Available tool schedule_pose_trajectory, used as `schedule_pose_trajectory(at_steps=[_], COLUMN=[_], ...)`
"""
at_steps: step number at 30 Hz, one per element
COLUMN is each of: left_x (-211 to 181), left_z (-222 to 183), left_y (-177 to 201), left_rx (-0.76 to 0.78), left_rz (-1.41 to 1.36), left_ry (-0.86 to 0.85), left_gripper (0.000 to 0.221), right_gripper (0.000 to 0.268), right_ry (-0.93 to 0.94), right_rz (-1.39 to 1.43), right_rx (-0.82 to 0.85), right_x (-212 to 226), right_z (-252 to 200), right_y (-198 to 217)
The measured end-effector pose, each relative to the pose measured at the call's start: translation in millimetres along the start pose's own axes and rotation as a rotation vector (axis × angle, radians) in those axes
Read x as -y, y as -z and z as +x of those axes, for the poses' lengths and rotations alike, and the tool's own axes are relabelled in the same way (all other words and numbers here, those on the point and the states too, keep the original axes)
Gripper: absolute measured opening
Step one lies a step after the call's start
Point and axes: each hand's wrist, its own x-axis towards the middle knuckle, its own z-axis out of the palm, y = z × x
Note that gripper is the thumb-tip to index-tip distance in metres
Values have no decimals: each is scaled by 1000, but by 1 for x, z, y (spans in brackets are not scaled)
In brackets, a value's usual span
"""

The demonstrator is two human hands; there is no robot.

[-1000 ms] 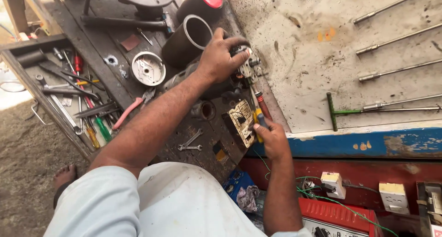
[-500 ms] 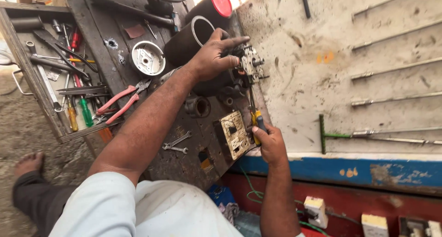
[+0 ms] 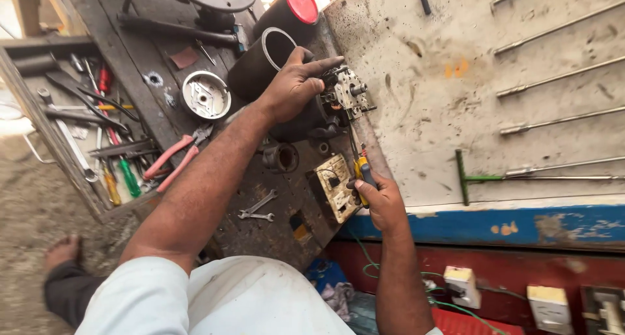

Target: Repairing an electric motor using pliers and hand tools.

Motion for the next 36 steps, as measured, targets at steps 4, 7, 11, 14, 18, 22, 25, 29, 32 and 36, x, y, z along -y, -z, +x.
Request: schedule_pose_trajectory(at_steps=[4,7,11,14,18,22,25,29,32,36], left_x=[-3,4,-5,-11,-6,-41,-51,-71,-91,-75], left_z=[4,3,2,7,7,29,50,85,97,106], left_y=[5,6,9,14,22,30,34,15,-10,-33], left_rx=[70,82,104,111,132,219,303,500,592,746], left_rz=[-47,6,-20,-46,-85,59,149,518,851,1058], left_ry=[67,59,92,161,200,192,303,202,240,204], left_gripper=[60,63,73,85,88,85,84,77,69,47], right_gripper=[26,26,25,24,23,21,21,22,23,23], right_ry=[3,37,34,49,72,70,36,42,75,109], right_rz=[108,77,46,45,45,25,-17,-64,-99,-132], right_rx=[5,14,30,22,10,-6,-24,-32,-32,-27], right_x=[18,12,8,5,18,24,26,28,29,30], right_z=[0,-2,-6,-2,-5,-10,-8,-9,-9,-6], right_y=[-13,-10,-15,-11,-17,-21,-19,-18,-18,-17])
